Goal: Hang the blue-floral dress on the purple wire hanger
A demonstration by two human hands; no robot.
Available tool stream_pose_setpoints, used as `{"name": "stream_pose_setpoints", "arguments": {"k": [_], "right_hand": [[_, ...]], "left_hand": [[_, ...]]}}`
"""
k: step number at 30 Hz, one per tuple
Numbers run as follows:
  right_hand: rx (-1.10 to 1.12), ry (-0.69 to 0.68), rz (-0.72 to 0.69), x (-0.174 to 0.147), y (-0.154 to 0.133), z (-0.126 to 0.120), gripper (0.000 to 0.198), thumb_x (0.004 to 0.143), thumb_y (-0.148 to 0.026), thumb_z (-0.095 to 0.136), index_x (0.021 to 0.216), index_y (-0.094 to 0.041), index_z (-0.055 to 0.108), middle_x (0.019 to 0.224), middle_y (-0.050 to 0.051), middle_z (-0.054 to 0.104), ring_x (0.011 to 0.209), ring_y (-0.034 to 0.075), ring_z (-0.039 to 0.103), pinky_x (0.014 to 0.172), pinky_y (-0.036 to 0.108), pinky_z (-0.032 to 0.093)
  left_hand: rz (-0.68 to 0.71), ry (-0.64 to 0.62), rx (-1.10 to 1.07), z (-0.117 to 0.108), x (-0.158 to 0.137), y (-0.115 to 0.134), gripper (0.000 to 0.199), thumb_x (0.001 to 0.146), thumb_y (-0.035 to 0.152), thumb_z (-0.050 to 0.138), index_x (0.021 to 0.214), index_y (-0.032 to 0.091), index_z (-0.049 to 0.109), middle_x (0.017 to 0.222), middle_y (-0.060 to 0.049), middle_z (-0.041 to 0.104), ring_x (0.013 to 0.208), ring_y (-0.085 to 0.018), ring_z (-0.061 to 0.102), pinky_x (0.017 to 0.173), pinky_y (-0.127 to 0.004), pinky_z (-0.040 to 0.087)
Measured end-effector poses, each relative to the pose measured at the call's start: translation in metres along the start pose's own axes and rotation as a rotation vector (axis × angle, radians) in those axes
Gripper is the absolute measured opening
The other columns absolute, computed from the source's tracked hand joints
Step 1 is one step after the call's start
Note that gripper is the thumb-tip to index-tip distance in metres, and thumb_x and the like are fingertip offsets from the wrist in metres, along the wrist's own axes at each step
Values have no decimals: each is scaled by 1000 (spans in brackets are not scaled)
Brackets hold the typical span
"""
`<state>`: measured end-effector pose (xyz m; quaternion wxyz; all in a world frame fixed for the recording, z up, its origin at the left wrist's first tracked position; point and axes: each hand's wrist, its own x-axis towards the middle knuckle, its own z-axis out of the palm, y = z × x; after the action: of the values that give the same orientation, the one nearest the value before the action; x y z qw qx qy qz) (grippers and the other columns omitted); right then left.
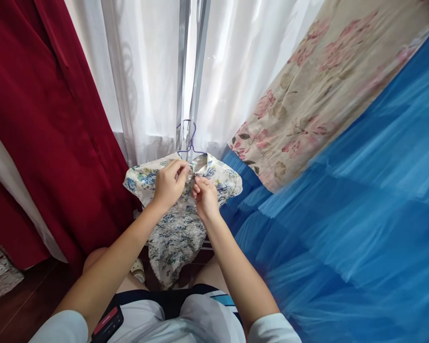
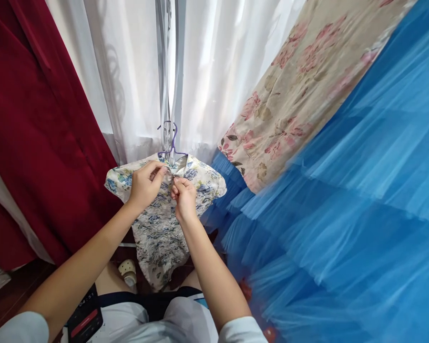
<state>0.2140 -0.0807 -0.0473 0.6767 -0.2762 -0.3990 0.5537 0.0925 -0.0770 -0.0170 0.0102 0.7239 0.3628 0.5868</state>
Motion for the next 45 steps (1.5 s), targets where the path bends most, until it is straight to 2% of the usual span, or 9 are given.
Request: {"name": "stream_pose_setpoints", "arguments": {"k": [6,11,17,24,32,35,39,42,45], "right_hand": [[-50,60,62,2,17,-14,21,66,-33,71,73,-19,57,47,-9,40,42,7,34,44,22,23],[-101,144,56,-12,26,-45,22,65,-33,73,74,-18,58,47,-9,43,43,8,34,44,22,23],[-175,182,19,-29,37,-71,22,68,-35,72,74,-19,58,48,-9,43,44,8,33,45,24,26],[-130,479,37,-49,51,-154,29,64,-36,75,69,-19,51,52,-10,38,46,7,36,45,21,30],[-300,695,82,-104,77,-222,39,58,-42,80,77,-19,54,49,-10,44,44,9,37,44,22,30],[-412,529,68,-113,72,-197,45,62,-51,80,89,-19,62,65,-2,62,61,16,54,58,27,44],[-291,-85,318,-116,55,-137,60,79,-74,54,104,-21,68,104,10,70,109,28,59,96,41,44],[-46,-323,517,-118,50,-101,77,80,-84,40,116,-21,66,113,12,69,120,29,56,103,46,40],[24,-457,572,-120,50,-88,62,74,-68,66,112,-19,68,105,12,72,109,29,63,99,45,44]], "left_hand": [[-170,245,-157,-17,13,-28,23,94,34,54,91,14,64,83,-4,66,81,-15,62,78,-25,47],[-346,479,-302,-50,22,-93,20,89,32,58,89,12,61,79,-3,62,75,-11,59,73,-21,46],[-942,492,-474,-56,-31,-158,24,91,31,47,73,17,40,66,3,52,61,-8,56,63,-20,45],[-937,89,-603,17,-127,-116,35,74,48,68,80,15,57,74,-4,65,71,-20,69,68,-32,53],[-560,-237,-696,53,-124,-37,24,92,40,57,92,17,64,87,-4,67,87,-18,63,83,-29,48],[-518,-329,-701,49,-123,1,21,95,37,53,94,18,63,87,-3,65,85,-17,62,80,-27,47],[-396,-440,-608,39,-113,34,21,97,33,50,94,19,66,92,-4,65,90,-17,61,86,-28,45],[-394,-430,-464,26,-106,28,21,93,36,56,95,21,69,94,-5,63,93,-18,59,90,-30,44],[-456,-630,-572,4,-116,4,34,92,47,56,111,22,68,108,-8,63,106,-22,57,100,-35,40]]}}
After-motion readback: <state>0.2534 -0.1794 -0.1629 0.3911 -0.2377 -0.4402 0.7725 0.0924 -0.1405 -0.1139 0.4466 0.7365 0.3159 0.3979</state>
